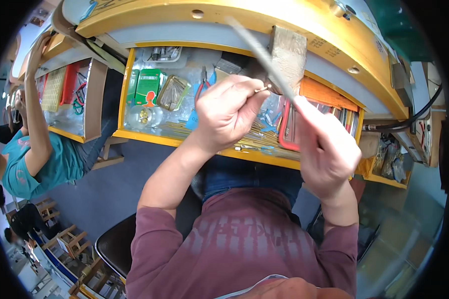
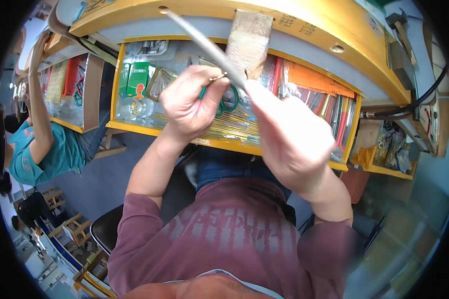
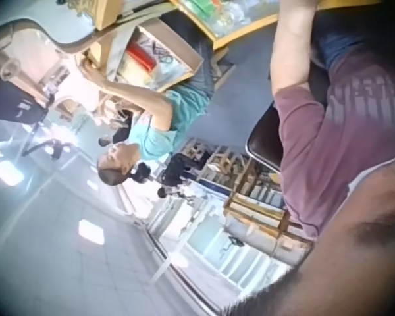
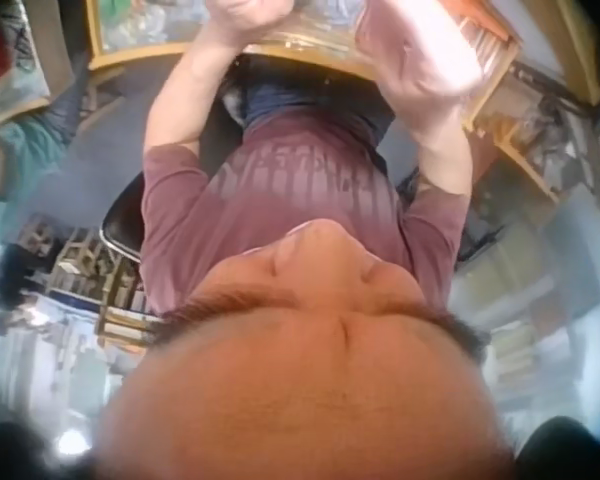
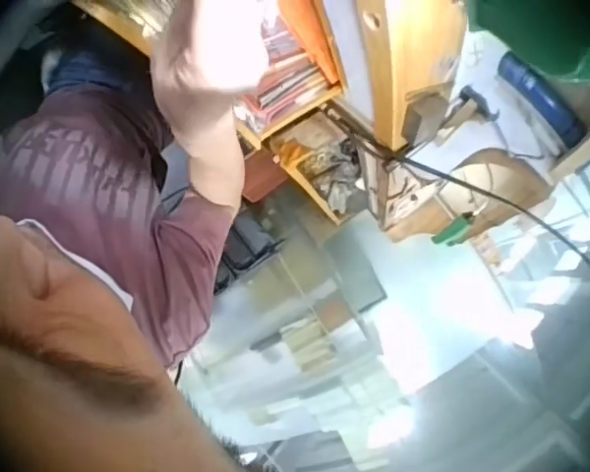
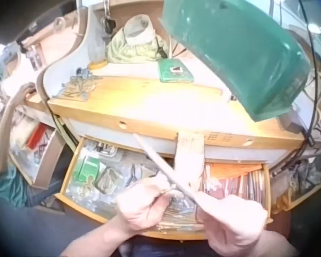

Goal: The recorder uses a metal file to shape and smooth a small jewelry component at a workbench.

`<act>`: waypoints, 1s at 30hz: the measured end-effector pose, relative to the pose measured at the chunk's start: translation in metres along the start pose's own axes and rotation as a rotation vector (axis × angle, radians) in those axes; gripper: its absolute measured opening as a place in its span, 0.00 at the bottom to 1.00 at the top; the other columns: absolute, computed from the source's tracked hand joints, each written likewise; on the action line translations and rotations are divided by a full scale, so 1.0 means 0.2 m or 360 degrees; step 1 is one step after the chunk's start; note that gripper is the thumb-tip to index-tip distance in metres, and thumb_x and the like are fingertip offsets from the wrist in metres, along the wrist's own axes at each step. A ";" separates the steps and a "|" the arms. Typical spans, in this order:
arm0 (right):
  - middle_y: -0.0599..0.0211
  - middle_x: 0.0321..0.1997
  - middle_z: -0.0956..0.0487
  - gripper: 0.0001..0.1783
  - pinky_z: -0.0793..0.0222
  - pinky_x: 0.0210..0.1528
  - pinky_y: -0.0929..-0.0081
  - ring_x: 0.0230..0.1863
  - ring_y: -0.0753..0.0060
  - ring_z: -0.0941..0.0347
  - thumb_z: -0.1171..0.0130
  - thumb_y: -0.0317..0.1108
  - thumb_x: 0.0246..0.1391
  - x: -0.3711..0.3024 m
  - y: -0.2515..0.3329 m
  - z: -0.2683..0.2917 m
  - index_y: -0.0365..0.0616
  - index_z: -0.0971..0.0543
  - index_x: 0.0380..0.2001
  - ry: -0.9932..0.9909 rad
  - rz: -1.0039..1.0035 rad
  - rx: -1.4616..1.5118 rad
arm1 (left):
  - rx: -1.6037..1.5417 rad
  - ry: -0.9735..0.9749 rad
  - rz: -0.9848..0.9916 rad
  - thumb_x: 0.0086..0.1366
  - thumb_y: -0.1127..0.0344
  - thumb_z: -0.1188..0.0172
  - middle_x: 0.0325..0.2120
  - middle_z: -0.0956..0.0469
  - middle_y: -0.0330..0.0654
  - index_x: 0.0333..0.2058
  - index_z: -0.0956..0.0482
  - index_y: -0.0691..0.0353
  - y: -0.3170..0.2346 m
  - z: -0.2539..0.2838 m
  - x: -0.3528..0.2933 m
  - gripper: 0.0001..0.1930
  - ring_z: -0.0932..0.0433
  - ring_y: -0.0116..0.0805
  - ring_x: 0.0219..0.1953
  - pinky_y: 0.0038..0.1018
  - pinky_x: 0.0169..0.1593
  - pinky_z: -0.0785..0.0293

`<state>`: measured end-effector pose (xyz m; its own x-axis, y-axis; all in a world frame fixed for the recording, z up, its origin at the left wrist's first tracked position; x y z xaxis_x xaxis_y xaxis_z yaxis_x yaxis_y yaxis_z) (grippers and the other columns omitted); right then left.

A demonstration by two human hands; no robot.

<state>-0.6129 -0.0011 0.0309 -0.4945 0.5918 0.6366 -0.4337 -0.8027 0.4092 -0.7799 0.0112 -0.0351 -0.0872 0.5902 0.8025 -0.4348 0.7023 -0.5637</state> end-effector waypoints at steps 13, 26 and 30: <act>0.76 0.28 0.22 0.13 0.39 0.27 0.89 0.26 0.93 0.34 0.36 0.20 0.63 -0.31 -0.27 0.05 0.32 0.19 0.51 -0.0146 -0.0820 0.0766 | -0.1638 0.0161 0.1487 0.69 0.76 0.36 0.35 0.15 0.52 0.42 0.20 0.71 -0.06 -0.15 -0.04 0.05 0.13 0.38 0.30 0.33 0.33 0.11; 0.76 0.27 0.20 0.12 0.39 0.27 0.90 0.26 0.94 0.32 0.38 0.21 0.65 -0.39 -0.30 -0.02 0.33 0.19 0.51 -0.0126 -0.0854 0.0933 | -0.2220 0.0475 0.1507 0.75 0.63 0.40 0.28 0.22 0.47 0.41 0.24 0.69 -0.15 -0.25 0.02 0.12 0.20 0.39 0.27 0.31 0.22 0.18; 0.76 0.27 0.20 0.12 0.39 0.27 0.90 0.26 0.94 0.32 0.38 0.21 0.65 -0.39 -0.29 -0.02 0.33 0.19 0.51 -0.0108 -0.0856 0.0926 | -0.2409 0.0467 0.1415 0.75 0.62 0.40 0.28 0.24 0.47 0.41 0.24 0.69 -0.18 -0.26 0.04 0.13 0.21 0.38 0.28 0.30 0.18 0.20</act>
<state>-0.5522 0.0003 -0.0450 -0.2740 0.9184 0.2855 -0.1277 -0.3290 0.9357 -0.7178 0.0106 -0.0188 0.4075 0.8857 0.2225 0.7899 -0.2196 -0.5726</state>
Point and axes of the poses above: each hand's wrist, its own x-axis towards the middle knuckle, its own z-axis out of the back of the hand, y = z × x, the point moved 8 cm from there along x, towards the middle knuckle
